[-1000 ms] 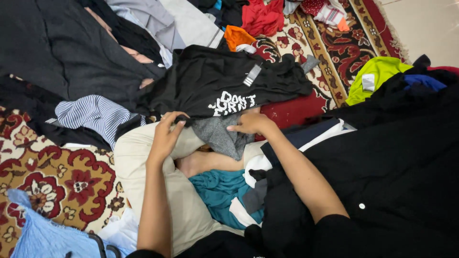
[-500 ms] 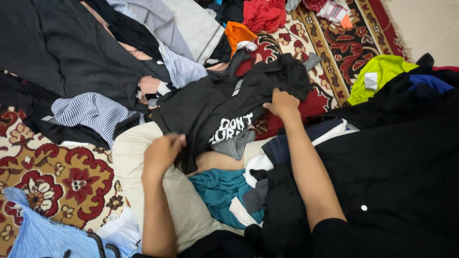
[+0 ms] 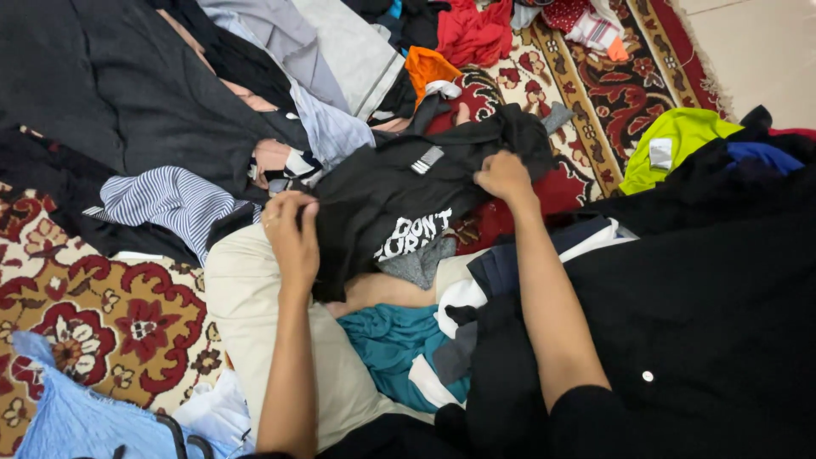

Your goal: Picking up clothing items from a pile on the floor and placing them onto hangers

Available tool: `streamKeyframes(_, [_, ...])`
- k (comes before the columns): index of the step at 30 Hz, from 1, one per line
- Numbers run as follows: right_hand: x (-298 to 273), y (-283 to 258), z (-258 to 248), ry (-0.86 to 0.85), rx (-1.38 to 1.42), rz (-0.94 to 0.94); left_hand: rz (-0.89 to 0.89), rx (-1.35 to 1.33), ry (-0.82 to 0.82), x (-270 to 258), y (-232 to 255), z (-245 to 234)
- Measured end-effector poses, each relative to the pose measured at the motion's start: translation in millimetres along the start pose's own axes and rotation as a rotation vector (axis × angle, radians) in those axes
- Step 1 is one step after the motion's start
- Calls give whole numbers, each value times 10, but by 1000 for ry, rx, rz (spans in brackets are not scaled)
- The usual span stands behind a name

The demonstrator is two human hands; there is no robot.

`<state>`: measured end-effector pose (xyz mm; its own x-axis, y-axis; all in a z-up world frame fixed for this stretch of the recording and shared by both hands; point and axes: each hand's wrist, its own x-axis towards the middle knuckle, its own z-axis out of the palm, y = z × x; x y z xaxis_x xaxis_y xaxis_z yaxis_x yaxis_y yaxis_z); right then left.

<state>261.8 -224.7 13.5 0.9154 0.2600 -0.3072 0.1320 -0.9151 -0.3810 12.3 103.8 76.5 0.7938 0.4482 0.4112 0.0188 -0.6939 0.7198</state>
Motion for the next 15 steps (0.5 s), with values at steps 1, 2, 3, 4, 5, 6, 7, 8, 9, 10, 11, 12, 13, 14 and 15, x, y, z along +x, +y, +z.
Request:
streamKeyframes(1, [-144,-134,-159,2,-1,0,1,-2,1,-59,-64,-34])
streamKeyframes(2, [-319,-257,-294,-46,232,21,-104,-146,37,-159,-126,-79])
streamKeyframes(3, [-490,-383,-429,-94,465,42,-211,-289,74,-259,-189,-124])
streamKeyframes(4, [-555,-280,-504,-95,463,44,-213,-291,73,-245,-100,-211])
streamKeyframes(5, [-620,-178,-581,-467,673,-203,-358,-604,14,-230,-10,-299])
streamKeyframes(6, [-691,-78,-653,-843,871,-458,-500,-916,-47,-220,81,-396])
streamKeyframes(7, [-836,-292,-796,-845,871,-455,-503,-917,-47,-247,5,-477])
streamKeyframes(8, [-990,-508,-926,-877,896,-426,-457,-1366,-316,-290,-71,-572])
streamKeyframes(9, [-1144,-726,-1059,-909,921,-397,-389,-1804,-603,-333,-145,-670])
streamKeyframes(10, [-998,-740,-859,-910,923,-399,-390,-1801,-602,-358,92,-763])
streamKeyframes(11, [-854,-755,-661,-747,748,-321,-414,-1681,-558,-384,334,-857])
streamKeyframes(12, [-713,-760,-472,-580,574,-242,-435,-1563,-517,-406,577,-939])
streamKeyframes(13, [-711,-810,-357,-578,576,-243,-434,-1561,-519,-340,488,-863])
streamKeyframes(14, [-710,-857,-247,-538,310,-271,-394,-1279,-716,-280,402,-783])
streamKeyframes(15, [-710,-905,-136,-490,45,-294,-347,-986,-891,-220,317,-706])
